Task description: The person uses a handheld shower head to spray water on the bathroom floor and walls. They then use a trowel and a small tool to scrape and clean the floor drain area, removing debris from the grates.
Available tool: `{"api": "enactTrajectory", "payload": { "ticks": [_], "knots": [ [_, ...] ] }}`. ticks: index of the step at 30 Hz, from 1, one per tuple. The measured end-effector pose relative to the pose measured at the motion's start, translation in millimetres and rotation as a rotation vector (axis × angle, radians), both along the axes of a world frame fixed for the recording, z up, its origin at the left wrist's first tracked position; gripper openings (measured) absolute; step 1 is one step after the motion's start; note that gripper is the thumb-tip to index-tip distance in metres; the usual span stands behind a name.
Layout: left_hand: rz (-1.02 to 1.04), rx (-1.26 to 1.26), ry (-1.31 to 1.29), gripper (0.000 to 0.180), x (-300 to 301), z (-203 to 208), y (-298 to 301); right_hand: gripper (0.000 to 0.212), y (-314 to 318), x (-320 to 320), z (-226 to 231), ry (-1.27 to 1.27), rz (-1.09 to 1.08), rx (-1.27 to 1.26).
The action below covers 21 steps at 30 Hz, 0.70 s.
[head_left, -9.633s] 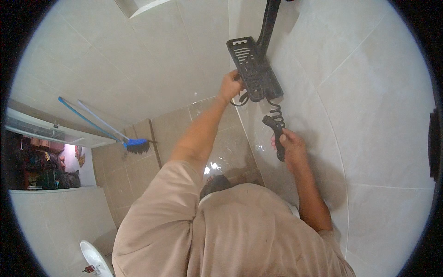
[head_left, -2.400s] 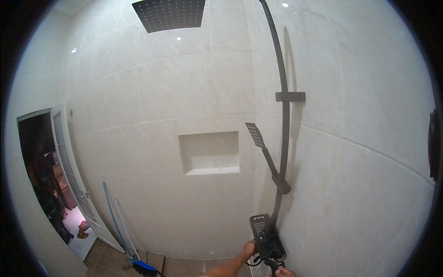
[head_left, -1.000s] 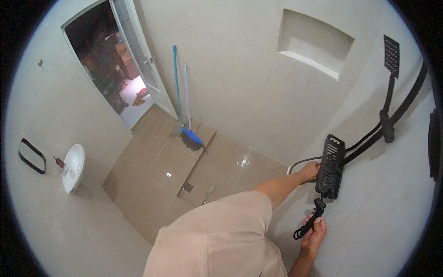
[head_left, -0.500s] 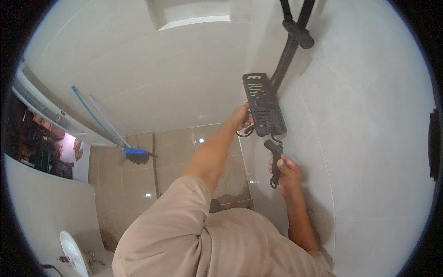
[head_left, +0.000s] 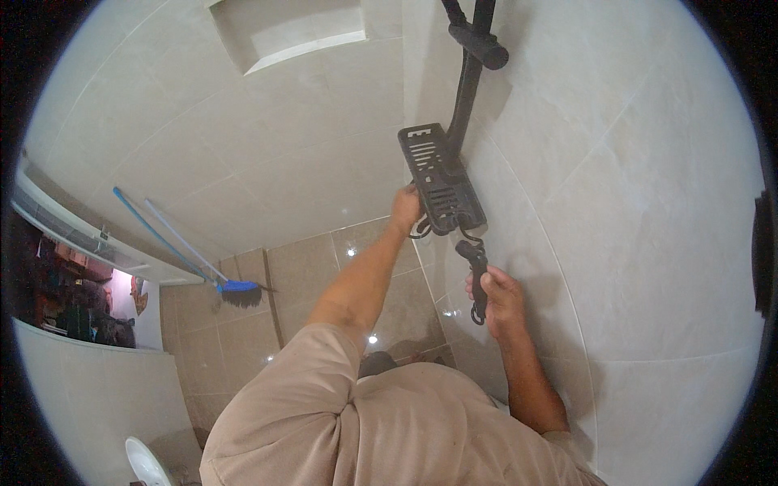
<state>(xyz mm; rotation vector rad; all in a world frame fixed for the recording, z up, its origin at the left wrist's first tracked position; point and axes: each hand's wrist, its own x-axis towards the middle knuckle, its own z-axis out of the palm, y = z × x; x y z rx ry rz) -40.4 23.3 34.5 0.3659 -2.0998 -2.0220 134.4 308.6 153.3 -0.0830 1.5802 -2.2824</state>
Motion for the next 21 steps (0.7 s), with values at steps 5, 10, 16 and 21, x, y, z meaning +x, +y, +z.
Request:
{"api": "enactTrajectory", "payload": {
  "ticks": [5, 10, 16, 21],
  "knots": [
    [-0.108, 0.498, -0.182, 0.028, 1.3, 20.8, -13.7, 0.038, -5.3, -0.3, 3.2, 0.008, 0.025, -0.035],
    [-0.205, 0.595, -0.307, 0.036, 2.2, 34.8, -14.3, 0.037, -6.1, -3.6, -5.1, -0.007, 0.048, -0.045],
    [-0.129, 0.388, 0.087, 0.032, 4.5, 13.9, 2.4, 0.033, -7.4, -12.0, -19.1, 0.026, -0.036, 0.138],
    [-0.04, -0.004, -0.043, 0.043, 10.3, -5.2, 5.4, 0.025, -8.0, -5.5, -20.4, -0.068, -0.014, 0.032]
  ]
}}
